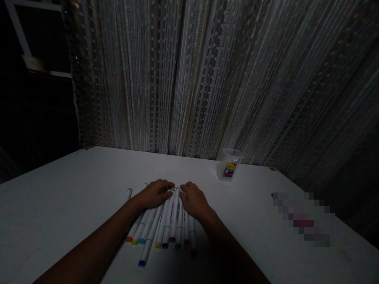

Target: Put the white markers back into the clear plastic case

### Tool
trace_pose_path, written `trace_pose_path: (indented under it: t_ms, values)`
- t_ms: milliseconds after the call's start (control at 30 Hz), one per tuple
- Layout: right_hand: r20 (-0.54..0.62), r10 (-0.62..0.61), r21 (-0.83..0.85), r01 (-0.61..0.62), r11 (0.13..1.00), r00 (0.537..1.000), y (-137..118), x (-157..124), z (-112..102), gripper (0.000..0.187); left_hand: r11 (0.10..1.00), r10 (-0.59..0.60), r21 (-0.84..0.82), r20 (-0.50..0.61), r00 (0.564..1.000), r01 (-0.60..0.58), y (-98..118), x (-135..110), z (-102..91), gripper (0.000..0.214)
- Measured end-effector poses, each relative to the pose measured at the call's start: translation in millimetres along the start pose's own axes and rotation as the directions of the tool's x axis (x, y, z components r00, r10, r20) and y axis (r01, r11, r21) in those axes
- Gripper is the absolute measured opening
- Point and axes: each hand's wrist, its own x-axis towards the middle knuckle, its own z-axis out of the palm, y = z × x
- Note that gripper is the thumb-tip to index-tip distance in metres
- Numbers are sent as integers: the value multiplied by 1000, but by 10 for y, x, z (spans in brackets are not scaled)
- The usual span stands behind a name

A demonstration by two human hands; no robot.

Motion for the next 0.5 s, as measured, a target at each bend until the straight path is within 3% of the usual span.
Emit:
trace_pose_path:
  t_ms: [167,333,500]
  values:
    - [33,-2,-48,4,999,999,-52,-16,-23,33,998,-1,59,40,999,-1,14,-4,9,38]
    - [8,11,-89,-11,996,1000,-100,-12,-6,35,986,-83,142,-20,996,85,-21,-4,7,36]
    - [-6,3,-167,-4,986,1000,-151,7,24,33,992,-86,86,-47,995,90,-104,31,66,35]
